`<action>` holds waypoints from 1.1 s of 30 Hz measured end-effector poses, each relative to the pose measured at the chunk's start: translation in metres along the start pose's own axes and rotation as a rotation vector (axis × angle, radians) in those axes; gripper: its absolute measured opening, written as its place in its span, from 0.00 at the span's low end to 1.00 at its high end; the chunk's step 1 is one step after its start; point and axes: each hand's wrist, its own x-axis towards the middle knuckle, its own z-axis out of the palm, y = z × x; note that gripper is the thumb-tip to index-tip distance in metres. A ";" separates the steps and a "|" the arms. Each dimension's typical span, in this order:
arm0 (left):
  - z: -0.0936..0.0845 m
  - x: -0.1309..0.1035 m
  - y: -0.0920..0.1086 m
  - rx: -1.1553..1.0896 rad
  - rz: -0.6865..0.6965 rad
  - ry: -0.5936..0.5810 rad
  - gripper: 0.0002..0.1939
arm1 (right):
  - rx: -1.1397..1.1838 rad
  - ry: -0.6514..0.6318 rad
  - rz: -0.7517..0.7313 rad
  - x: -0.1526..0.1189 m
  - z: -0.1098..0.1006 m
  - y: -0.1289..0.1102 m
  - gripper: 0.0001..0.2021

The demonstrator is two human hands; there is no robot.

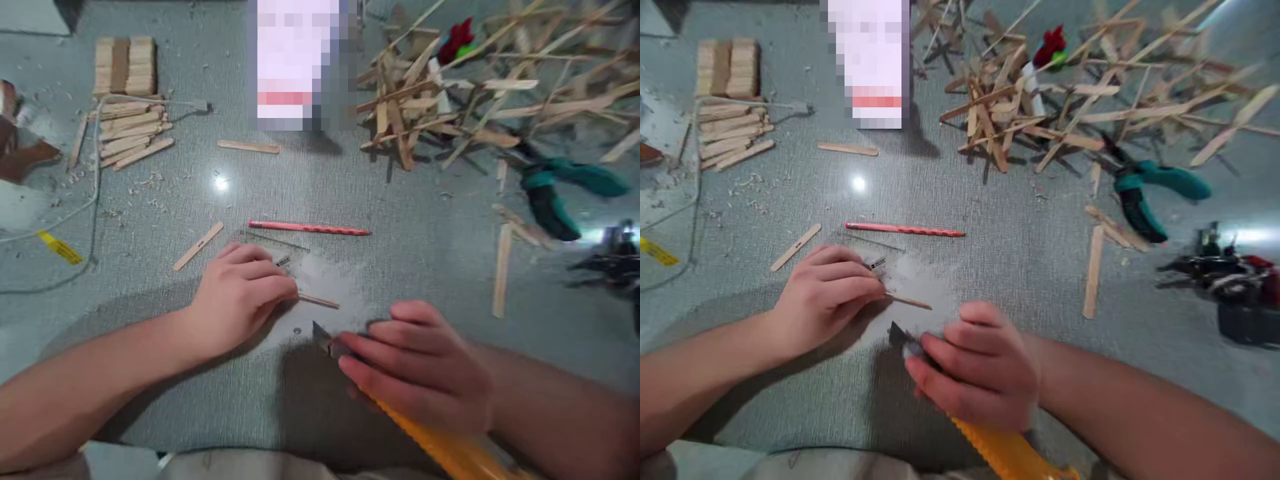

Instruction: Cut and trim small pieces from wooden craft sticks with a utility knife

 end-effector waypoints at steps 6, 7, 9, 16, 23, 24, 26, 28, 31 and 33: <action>0.005 0.005 -0.006 -0.005 -0.033 -0.062 0.11 | 0.346 -0.024 0.316 0.006 0.006 0.015 0.09; 0.006 0.004 -0.007 -0.009 -0.039 -0.058 0.11 | 0.389 -0.001 0.362 0.006 0.007 0.016 0.10; 0.008 0.004 -0.008 -0.013 -0.043 -0.053 0.11 | 0.428 0.026 0.433 0.006 0.010 0.017 0.11; 0.010 0.004 -0.006 -0.015 -0.059 -0.061 0.11 | 0.441 -0.079 0.538 0.008 0.015 0.016 0.12; 0.011 0.005 -0.007 -0.011 -0.023 -0.043 0.12 | 0.434 -0.133 0.563 0.009 0.015 0.014 0.14; 0.012 0.006 -0.007 -0.008 -0.022 -0.044 0.12 | 0.426 -0.139 0.560 0.009 0.015 0.014 0.14; 0.012 0.006 -0.007 -0.011 -0.024 -0.047 0.11 | 0.422 -0.143 0.548 0.008 0.015 0.014 0.14; 0.012 0.006 -0.007 -0.022 -0.031 -0.056 0.11 | 0.427 -0.146 0.535 0.008 0.015 0.015 0.14; 0.012 0.006 -0.007 -0.025 -0.037 -0.067 0.12 | 0.423 -0.144 0.528 0.007 0.016 0.016 0.13; 0.012 0.006 -0.008 -0.019 -0.039 -0.077 0.12 | 0.414 -0.151 0.522 0.006 0.016 0.016 0.13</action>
